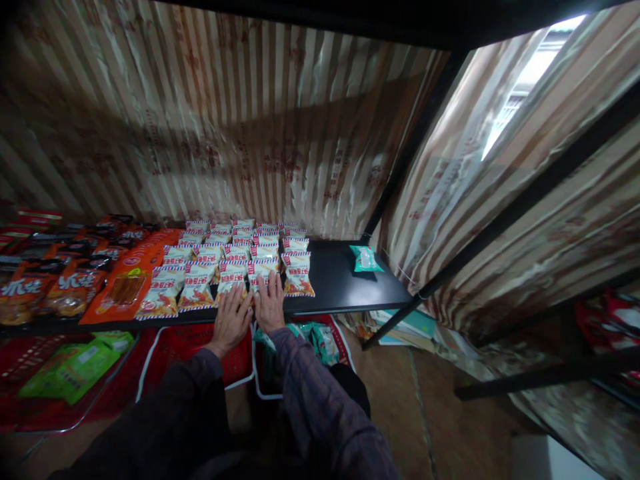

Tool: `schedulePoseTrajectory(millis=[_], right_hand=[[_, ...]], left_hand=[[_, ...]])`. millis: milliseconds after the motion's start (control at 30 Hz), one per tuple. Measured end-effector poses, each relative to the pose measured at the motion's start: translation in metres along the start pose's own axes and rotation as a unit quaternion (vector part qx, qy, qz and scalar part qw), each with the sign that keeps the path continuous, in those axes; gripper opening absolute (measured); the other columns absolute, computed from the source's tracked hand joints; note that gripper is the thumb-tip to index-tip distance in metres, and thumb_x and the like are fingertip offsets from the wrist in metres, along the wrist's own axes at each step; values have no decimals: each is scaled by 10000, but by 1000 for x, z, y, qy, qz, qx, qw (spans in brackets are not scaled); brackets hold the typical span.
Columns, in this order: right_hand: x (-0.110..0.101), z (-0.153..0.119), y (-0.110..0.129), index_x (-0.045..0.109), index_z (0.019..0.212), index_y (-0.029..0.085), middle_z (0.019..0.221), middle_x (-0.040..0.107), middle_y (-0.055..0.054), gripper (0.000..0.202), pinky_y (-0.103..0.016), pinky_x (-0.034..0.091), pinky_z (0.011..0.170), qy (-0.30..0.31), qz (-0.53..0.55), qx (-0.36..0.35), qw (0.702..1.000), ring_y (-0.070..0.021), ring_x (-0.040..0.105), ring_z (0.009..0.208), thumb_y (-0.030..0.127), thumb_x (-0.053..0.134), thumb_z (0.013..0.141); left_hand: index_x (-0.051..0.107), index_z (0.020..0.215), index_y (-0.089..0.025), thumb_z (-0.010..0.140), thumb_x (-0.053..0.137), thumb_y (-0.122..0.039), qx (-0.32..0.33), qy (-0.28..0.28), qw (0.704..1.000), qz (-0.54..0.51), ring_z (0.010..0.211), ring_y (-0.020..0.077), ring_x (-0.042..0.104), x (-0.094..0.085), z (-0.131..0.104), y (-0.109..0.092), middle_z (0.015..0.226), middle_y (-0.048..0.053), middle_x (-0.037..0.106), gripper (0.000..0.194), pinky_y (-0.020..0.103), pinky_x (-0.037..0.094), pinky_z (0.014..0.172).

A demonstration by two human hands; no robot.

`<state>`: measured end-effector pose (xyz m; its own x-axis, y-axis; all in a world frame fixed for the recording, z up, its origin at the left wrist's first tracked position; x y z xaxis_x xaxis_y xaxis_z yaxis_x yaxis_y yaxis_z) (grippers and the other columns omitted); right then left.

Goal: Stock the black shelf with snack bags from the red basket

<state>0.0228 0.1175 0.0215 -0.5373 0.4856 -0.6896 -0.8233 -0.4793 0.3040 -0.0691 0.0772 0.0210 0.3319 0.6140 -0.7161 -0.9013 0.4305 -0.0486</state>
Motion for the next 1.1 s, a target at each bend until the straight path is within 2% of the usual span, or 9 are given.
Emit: schedulePoseTrajectory(millis=[133,333,500,600,767,967,1100], right_hand=[[-19,-2,-12,229,1448,169,1541,157,-116,527,-517,261,1093,-15,4,-2,1000,-258,82,1425,200,314,929],[-53,-1,-74,197,1452,165,1532,165,-141,569,-531,288,1058,-78,-39,101,991,-285,125,1409,295,344,918],[-45,2,-107,228,1449,205,1534,147,-144,641,-532,343,998,-42,-95,190,976,-353,159,1385,402,432,874],[-35,-2,-112,247,1443,220,1527,162,-155,680,-485,377,969,-12,-115,210,971,-356,264,1343,444,482,846],[-32,-7,-115,250,1439,219,1512,202,-166,669,-420,399,932,-6,-119,214,969,-318,407,1251,394,485,838],[-34,-8,-112,287,1425,210,1491,263,-162,633,-407,397,923,-1,-135,201,970,-304,415,1241,384,468,844],[-36,-8,-111,326,1406,189,1483,272,-177,629,-415,374,951,-12,-142,204,969,-304,362,1285,399,485,834]], left_hand=[[479,1312,-177,871,476,-264,-1,7,1000,-19,1400,281,195,3,2,-21,1464,148,347,450,487,240,1111],[446,1338,-136,870,480,-346,-35,25,999,-24,1407,298,153,17,17,-30,1481,183,292,515,492,219,1117],[416,1355,-107,856,486,-371,-83,33,996,-14,1402,325,151,32,29,-37,1487,206,262,569,510,225,1108],[404,1362,-103,849,489,-370,-106,39,994,-10,1398,330,168,38,35,-41,1488,211,255,584,522,230,1103],[432,1338,-92,843,483,-300,-125,24,992,-17,1402,327,151,42,41,-40,1500,207,218,539,527,242,1099],[430,1331,-81,828,473,-238,-119,-6,992,-36,1413,311,105,41,47,-37,1512,194,192,529,511,253,1104],[441,1319,-69,806,504,-241,-121,-6,992,-35,1412,319,102,41,52,-36,1512,205,188,544,507,239,1111]])
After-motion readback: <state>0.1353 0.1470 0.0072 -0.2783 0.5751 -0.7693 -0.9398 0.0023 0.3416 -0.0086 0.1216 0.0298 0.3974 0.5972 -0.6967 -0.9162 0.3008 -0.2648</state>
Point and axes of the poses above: each hand's wrist, its own z-axis towards the middle knuckle, its own x-axis out of the palm, y = z × x, the point moved 10 cm from there along z, towards the middle knuckle
